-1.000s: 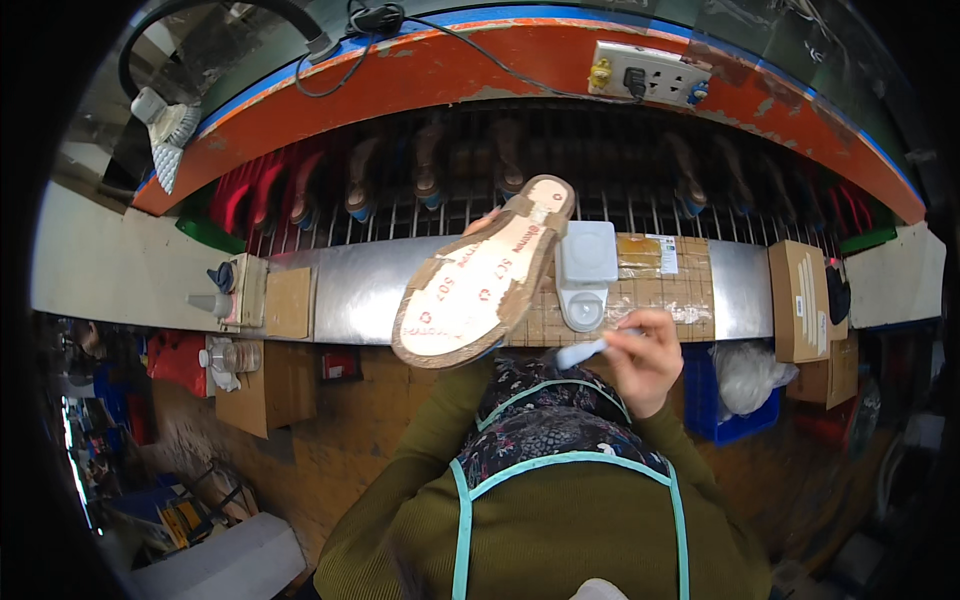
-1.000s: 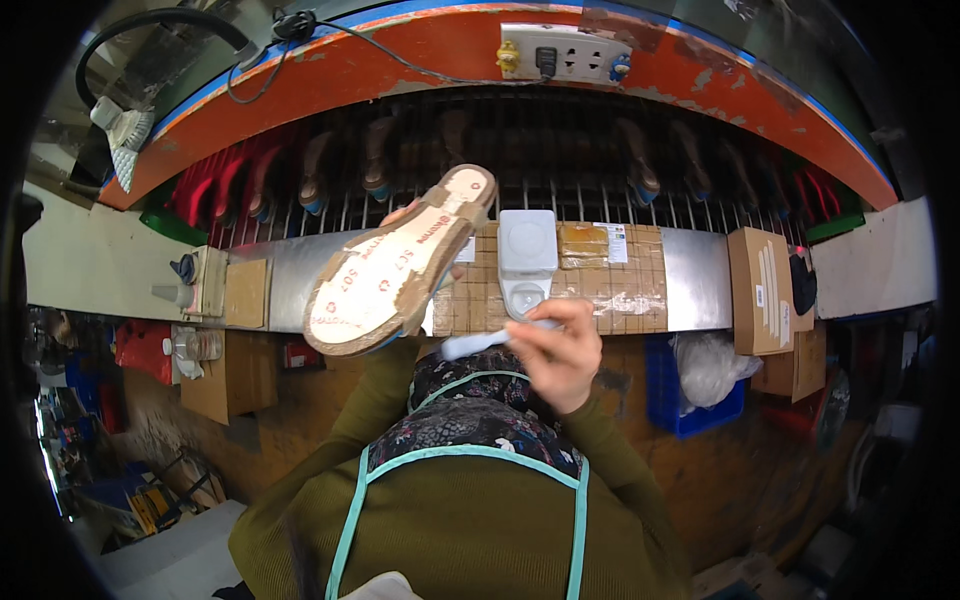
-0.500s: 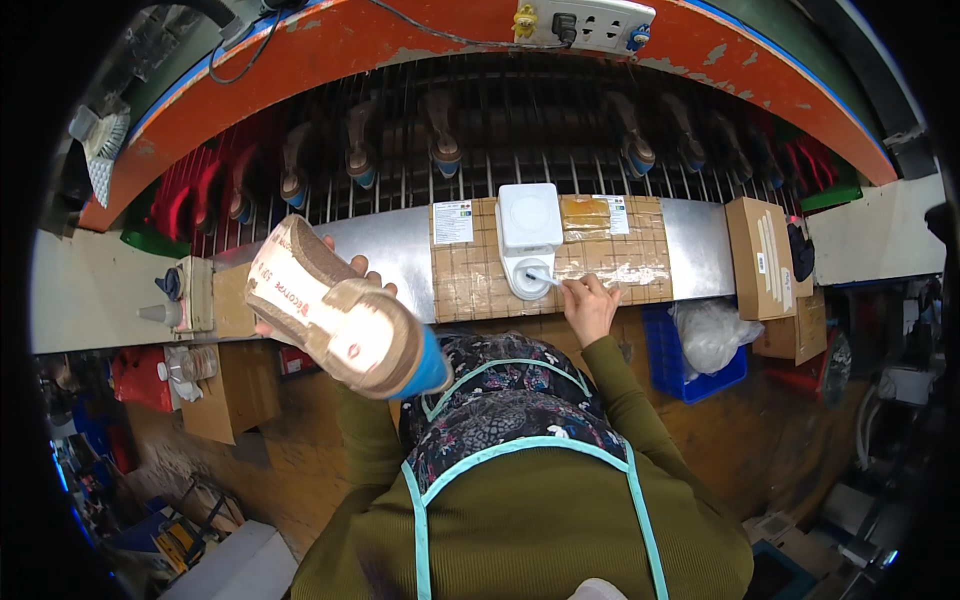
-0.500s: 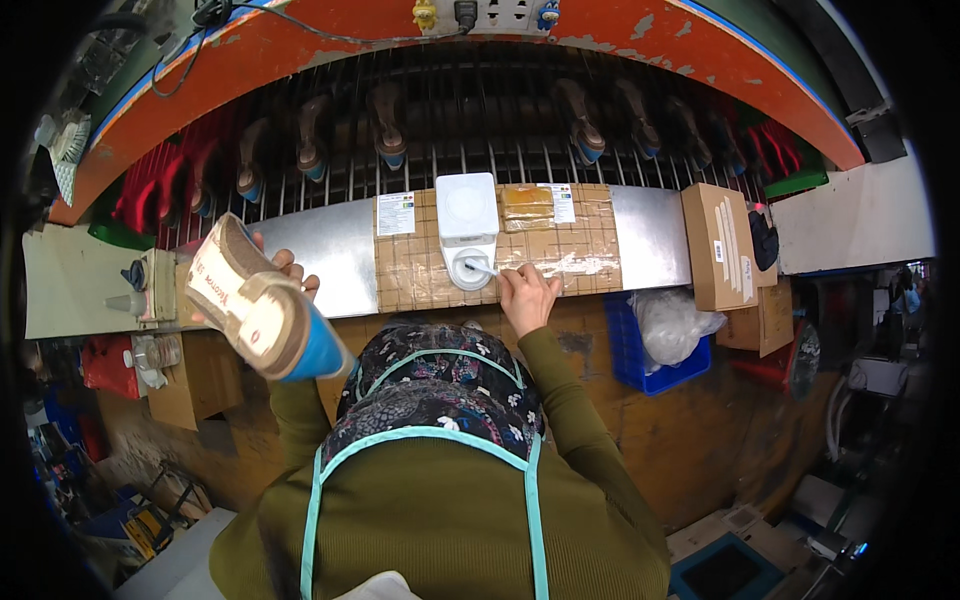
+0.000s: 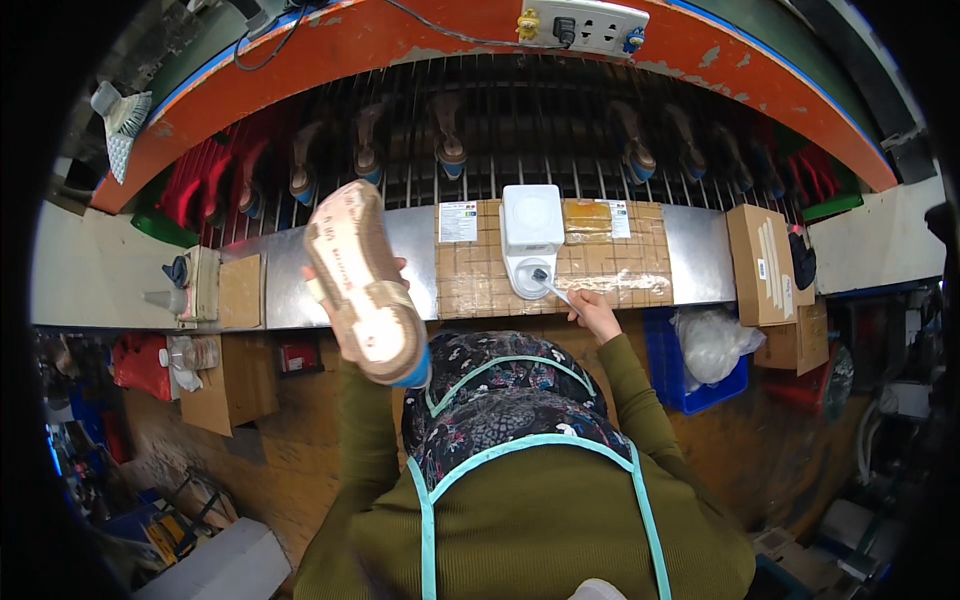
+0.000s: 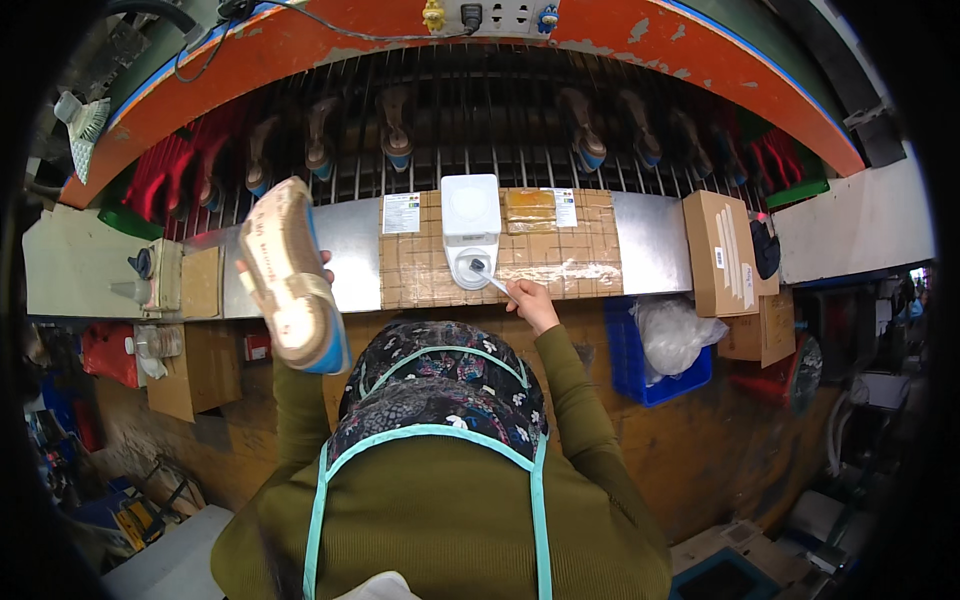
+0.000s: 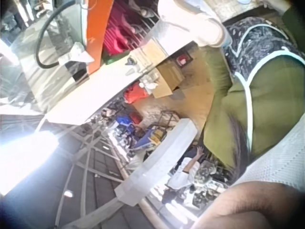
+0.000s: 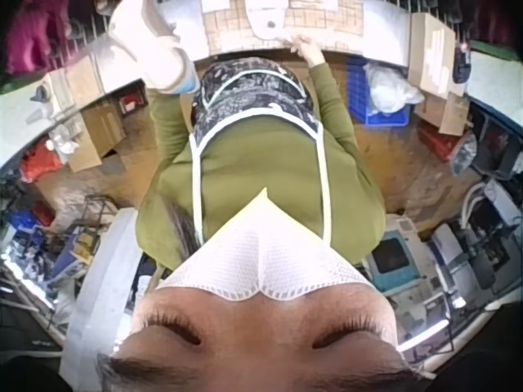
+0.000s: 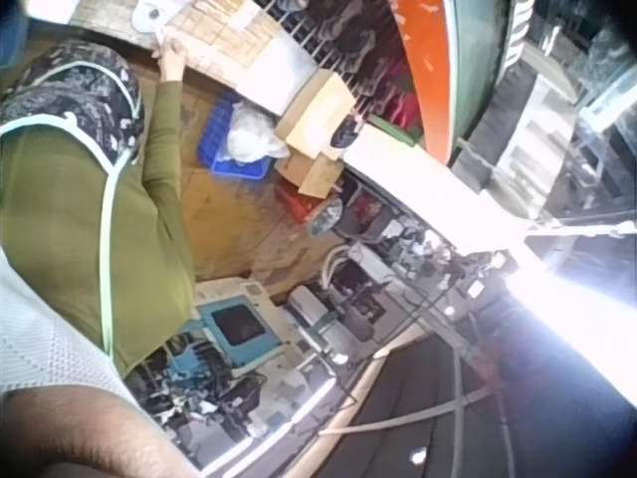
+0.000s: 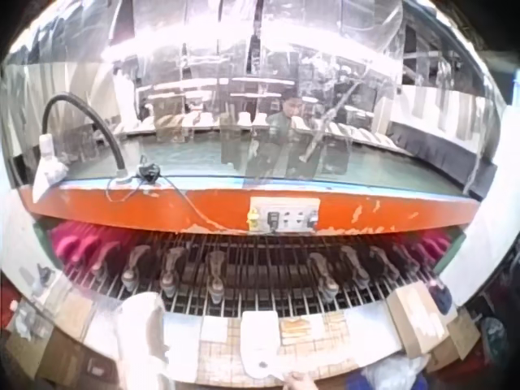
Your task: The person holds a single shoe and repeatedly brushes its sole with a small brush, dipping the brush into a container of white liquid between strokes. The person rotates the shoe to access different areas of the sole and continues the brushing action throughout the clip.
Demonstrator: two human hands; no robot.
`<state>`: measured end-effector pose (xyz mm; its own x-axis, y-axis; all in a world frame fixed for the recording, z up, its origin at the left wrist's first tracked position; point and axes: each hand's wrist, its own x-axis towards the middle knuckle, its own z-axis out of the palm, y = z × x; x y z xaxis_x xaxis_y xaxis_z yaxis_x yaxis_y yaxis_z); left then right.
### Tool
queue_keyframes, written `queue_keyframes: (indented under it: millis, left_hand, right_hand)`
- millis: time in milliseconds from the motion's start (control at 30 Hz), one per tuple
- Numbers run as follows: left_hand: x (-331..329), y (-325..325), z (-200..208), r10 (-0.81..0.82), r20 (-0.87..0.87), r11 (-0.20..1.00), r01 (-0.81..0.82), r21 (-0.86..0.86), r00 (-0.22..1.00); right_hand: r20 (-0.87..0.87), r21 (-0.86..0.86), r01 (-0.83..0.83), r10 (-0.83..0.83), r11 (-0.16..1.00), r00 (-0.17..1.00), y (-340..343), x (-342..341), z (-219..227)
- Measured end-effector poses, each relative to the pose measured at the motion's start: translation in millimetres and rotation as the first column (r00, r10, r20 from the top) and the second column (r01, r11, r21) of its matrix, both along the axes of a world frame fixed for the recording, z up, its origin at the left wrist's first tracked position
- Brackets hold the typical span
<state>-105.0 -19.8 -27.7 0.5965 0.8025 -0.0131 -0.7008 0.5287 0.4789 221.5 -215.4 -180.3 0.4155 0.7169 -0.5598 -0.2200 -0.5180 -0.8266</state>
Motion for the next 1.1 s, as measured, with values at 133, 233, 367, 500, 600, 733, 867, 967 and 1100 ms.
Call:
queue_keyframes:
  millis: [133,233,367,500,600,733,867,967,1100]
  left_hand:
    - [37.4,9.4,-18.1,0.093,-0.25,0.995,-0.096,-0.001,0.964]
    - [60.9,7.2,-9.6,0.05,-0.365,0.982,0.021,0.189,0.93]
    - [91.0,-7.4,35.8,-0.023,-0.354,0.951,0.13,0.282,0.935]
    - [102.5,-10.5,39.6,0.046,-0.381,0.856,0.16,0.491,0.923]
    - [100.1,-15.9,51.1,0.089,-0.436,0.806,0.193,0.559,0.895]
    - [96.8,-15.6,49.5,0.12,-0.464,0.781,0.205,0.59,0.878]
    - [92.1,-13.4,50.6,0.179,-0.493,0.756,0.202,0.623,0.851]
    - [86.7,-8.1,47.7,0.197,-0.504,0.746,0.204,0.634,0.841]
    - [85.0,-3.4,49.5,0.205,-0.496,0.745,0.195,0.638,0.844]
  right_hand:
    - [0.079,0.268,0.013,-0.035,0.963,0.996,4.1,-10.4,18.6]
    - [0.548,0.461,-0.022,-0.264,0.887,0.794,31.6,-25.1,95.3]
    - [0.78,0.612,-0.309,-0.49,0.728,0.39,46.1,-43.8,222.7]
    - [0.761,0.642,-0.342,-0.517,0.686,0.392,47.7,-57.8,253.0]
    - [0.725,0.657,-0.288,-0.479,0.696,0.496,52.2,-62.9,250.1]
    - [0.712,0.674,-0.291,-0.49,0.679,0.504,67.3,-61.9,246.8]
    - [0.721,0.664,-0.298,-0.482,0.685,0.499,82.8,-58.2,251.5]
    - [0.765,0.633,-0.346,-0.49,0.693,0.418,95.9,-54.5,258.2]
    - [0.77,0.638,-0.431,-0.514,0.638,0.379,109.6,-45.3,262.4]
